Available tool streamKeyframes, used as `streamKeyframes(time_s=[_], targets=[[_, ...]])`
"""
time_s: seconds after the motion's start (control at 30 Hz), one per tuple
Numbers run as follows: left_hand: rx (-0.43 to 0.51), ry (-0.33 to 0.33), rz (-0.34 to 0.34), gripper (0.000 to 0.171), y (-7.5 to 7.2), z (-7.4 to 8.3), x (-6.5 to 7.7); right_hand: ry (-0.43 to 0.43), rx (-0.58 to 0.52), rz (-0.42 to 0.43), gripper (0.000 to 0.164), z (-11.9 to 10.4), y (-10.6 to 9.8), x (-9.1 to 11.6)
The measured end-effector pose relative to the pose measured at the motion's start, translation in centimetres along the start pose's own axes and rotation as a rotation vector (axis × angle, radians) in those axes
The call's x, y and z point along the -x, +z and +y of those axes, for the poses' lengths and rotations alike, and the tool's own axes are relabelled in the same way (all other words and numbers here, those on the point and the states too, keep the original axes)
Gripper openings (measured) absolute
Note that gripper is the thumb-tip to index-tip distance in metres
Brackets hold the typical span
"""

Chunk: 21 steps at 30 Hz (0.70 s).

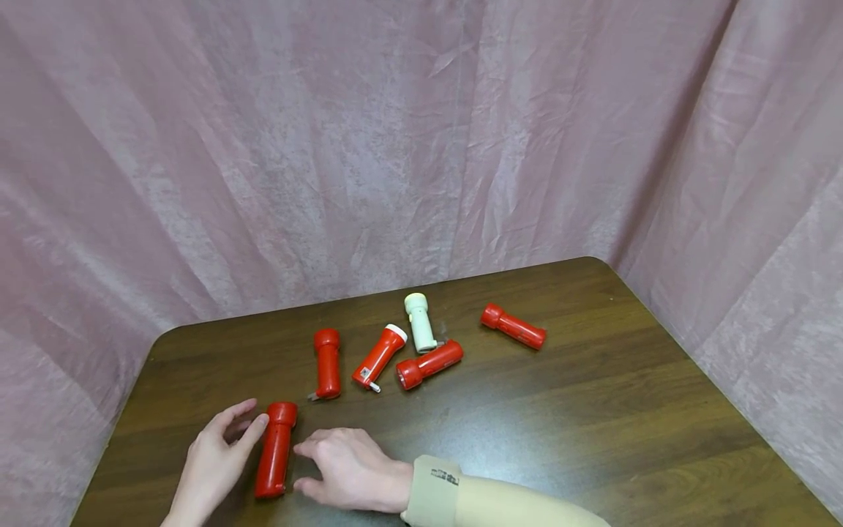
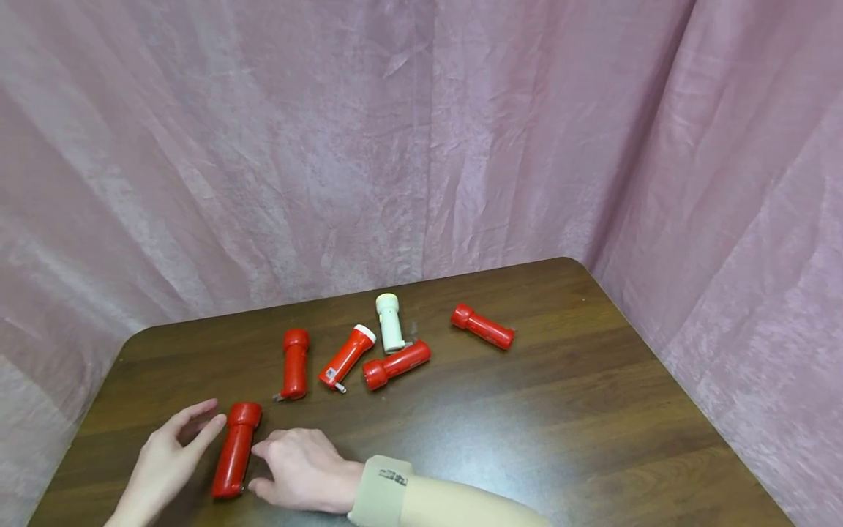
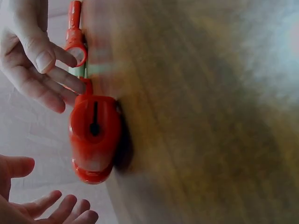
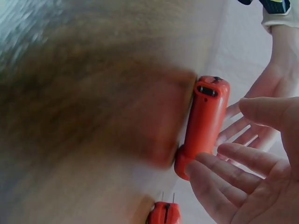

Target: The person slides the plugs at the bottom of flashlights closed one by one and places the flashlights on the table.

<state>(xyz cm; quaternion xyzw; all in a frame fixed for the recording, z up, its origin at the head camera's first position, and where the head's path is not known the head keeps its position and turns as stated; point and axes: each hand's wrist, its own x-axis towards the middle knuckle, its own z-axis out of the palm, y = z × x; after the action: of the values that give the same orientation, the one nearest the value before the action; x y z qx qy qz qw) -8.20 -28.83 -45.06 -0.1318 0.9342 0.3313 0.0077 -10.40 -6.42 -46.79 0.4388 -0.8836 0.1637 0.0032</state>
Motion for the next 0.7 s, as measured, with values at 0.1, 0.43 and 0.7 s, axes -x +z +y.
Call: streamKeyframes(time_s=[0.1,0.43,0.7], targets=[[0.017,0.041,0.071,0.053,-0.2,0.3,0.2,0.006,-0.021,0.006,0.041,0.3,-0.4,0.3],[-0.011,0.108,0.074,0.054,-1.0,1.5,-0.1,0.013,-0.031,0.043,0.048,1.0,-1.1,1.5],[-0.044,0.161,0.018,0.057,-1.1,2.6,-0.4,0.016,-0.072,0.041,0.05,1.7,-1.6,2.3]])
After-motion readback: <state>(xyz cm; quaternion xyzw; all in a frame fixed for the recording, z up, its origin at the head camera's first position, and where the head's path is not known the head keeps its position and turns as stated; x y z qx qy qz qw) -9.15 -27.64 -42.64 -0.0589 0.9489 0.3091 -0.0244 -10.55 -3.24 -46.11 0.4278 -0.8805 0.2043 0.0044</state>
